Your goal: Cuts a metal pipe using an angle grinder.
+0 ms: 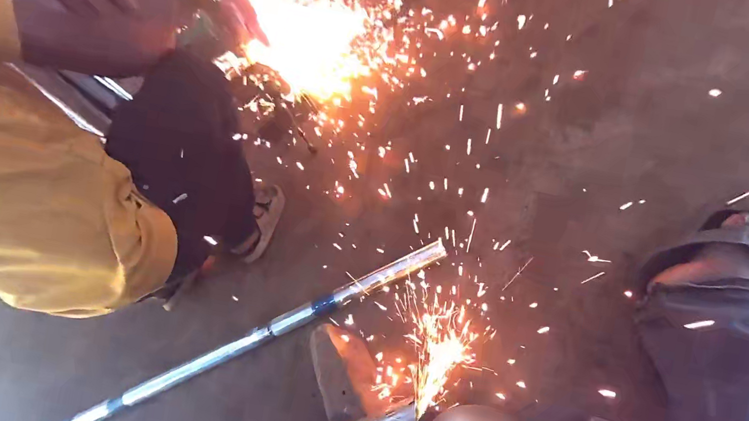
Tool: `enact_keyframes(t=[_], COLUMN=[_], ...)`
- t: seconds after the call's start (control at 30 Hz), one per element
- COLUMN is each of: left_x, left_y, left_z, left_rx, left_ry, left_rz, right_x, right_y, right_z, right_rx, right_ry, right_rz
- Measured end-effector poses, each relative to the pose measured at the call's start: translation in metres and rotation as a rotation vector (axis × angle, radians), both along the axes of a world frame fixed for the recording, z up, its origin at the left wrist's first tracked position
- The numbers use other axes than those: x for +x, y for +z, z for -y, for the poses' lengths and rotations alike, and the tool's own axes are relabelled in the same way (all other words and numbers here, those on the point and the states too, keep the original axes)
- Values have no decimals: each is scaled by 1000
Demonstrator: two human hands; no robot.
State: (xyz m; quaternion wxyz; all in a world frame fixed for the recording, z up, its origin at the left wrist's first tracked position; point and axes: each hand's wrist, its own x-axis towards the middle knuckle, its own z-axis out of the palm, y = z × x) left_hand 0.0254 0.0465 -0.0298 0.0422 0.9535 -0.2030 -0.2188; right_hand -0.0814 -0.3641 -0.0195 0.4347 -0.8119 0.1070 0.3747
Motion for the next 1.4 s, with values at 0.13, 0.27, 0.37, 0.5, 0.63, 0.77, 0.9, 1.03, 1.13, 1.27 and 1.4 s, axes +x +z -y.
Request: enact_keyframes(t=[0.13, 0.27, 0.37, 0.5, 0.63, 0.77, 0.9, 1.03, 1.13, 1.27, 1.4], left_x=[4, 5, 6, 12, 9, 9, 6, 15, -11, 1, 5], left_y=[5, 22, 26, 26, 29, 44, 53, 96, 28, 44, 46], left_z=[6, 20, 26, 25, 25, 42, 52, 99, 30, 48, 48], left_rx=[-13, 66, -16, 102, 109, 89, 41, 88, -160, -11, 112], left_ry=[10, 75, 28, 92, 99, 151, 106, 152, 142, 179, 166], left_rz=[-12, -122, -65, -257, -207, -268, -195, -442, -2, -205, -198], right_x=[0, 3, 5, 2, -1, 6, 4, 10, 10, 21, 20], right_y=[-2, 1, 4, -10, -8, 5, -5, 5, -4, 11, 7], right_z=[2, -2, 1, -2, 0, -1, 5, 7, 8, 11, 14], right_rx=[19, 38, 32, 69, 64, 45, 30, 51, 11, 8, -9], right_ry=[22, -18, 6, -2, 15, 25, 50, 56, 96, 106, 120], right_rz=[-20, 8, -32, 20, 30, -36, -31, -54, -45, -95, -88])
